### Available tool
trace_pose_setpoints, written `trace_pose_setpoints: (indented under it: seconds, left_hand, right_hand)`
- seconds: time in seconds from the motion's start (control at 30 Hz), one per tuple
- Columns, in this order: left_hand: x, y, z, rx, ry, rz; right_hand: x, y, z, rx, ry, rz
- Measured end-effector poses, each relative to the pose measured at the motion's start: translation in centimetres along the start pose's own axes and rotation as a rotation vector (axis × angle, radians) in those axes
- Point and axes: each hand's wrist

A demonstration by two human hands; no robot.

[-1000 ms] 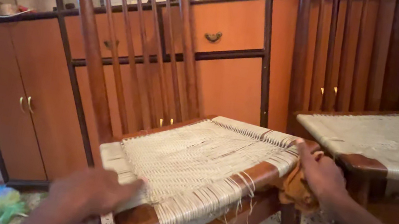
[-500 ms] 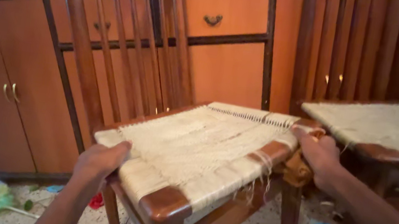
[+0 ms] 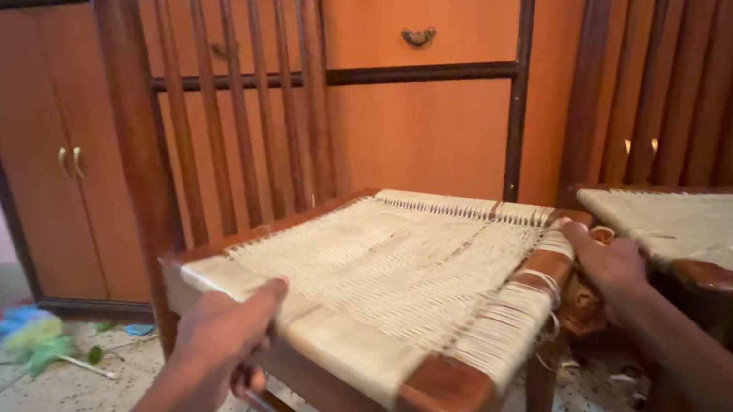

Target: The person wipes the wooden spindles, the woven seat, and the legs of a chair with a cloth, moving the chair to reach different sides.

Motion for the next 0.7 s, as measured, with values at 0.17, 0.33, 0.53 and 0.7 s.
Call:
trace_pose_setpoints:
  seconds: [0.17, 0.33, 0.53, 0.7]
  left_hand:
    - [-1.4, 3.2, -3.5, 0.101, 0.008, 0.429]
    - [-4.5, 2.8, -4.3, -0.329, -0.190, 1.178]
    - [-4.7, 2.8, 1.2, -0.422, -0.348, 1.167]
    - [-1.6, 5.1, 7.0, -0.409, -0.023, 0.860]
  right_hand:
    - [2.7, 0.7, -5.3, 0.129, -0.206, -0.006]
    - [9.5, 1.5, -12.9, 0.173, -0.212, -0.494]
    - [13.1, 0.3, -16.6, 0.095, 0.382, -0.831]
    - [13.4, 0.8, -15.9, 0.301, -0.116, -0.525]
Point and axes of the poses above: each hand's wrist, its own z-axis towards the middle knuckle, its own y-axis out of the back of the hand, x = y × z, and after that the axes turned 6 degrees about x, right-handed
